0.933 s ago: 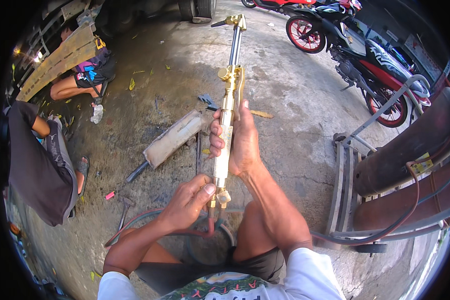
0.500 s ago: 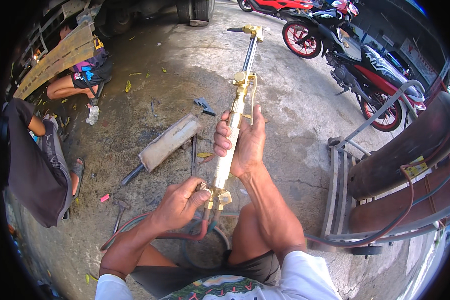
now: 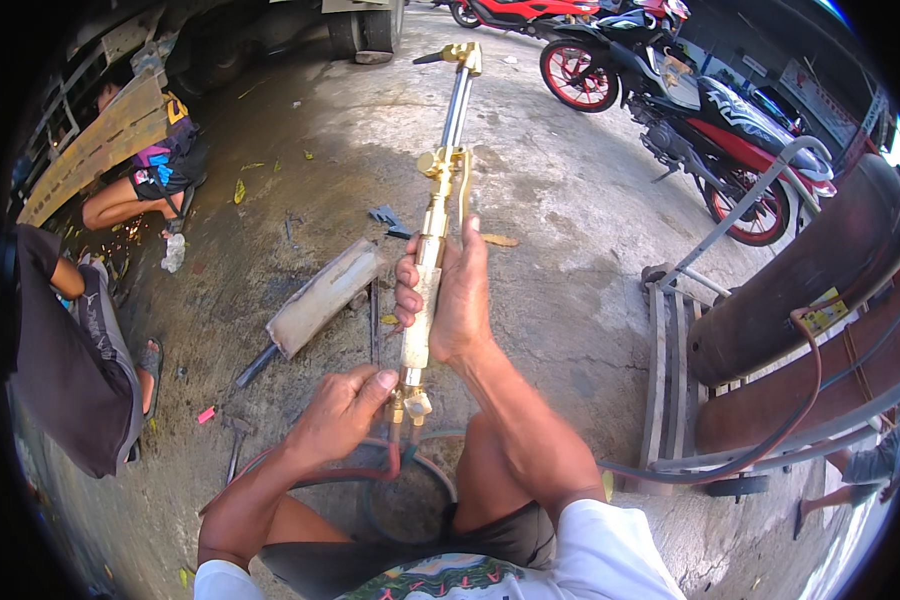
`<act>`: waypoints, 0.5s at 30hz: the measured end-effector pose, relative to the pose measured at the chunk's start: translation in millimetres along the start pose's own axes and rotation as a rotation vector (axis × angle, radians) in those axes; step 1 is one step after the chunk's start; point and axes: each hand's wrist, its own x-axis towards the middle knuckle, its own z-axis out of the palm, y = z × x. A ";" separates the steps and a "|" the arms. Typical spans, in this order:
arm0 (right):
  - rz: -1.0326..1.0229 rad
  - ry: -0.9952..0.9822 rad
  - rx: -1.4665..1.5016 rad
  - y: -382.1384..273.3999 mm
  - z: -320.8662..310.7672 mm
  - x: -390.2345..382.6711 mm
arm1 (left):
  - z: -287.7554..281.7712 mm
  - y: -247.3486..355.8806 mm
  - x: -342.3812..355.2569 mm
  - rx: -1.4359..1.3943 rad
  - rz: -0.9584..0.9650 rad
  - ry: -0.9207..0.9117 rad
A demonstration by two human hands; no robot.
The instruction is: The person assembles a welding torch, ignites it with a lighter, and applies the flame to a metal bar on the ground. The person adjusts the torch and continues heating the metal while seated.
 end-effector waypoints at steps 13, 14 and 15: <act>0.117 -0.007 -0.056 11.5 0.3 1.0 | -25.9 -79.2 -80.1 -0.236 -0.233 0.482; 0.126 -0.009 -0.044 11.9 0.9 0.3 | -23.0 -80.6 -82.4 -0.117 -0.222 0.442; 0.123 -0.016 -0.037 12.1 1.1 0.5 | -22.2 -76.1 -88.4 0.010 -0.216 0.411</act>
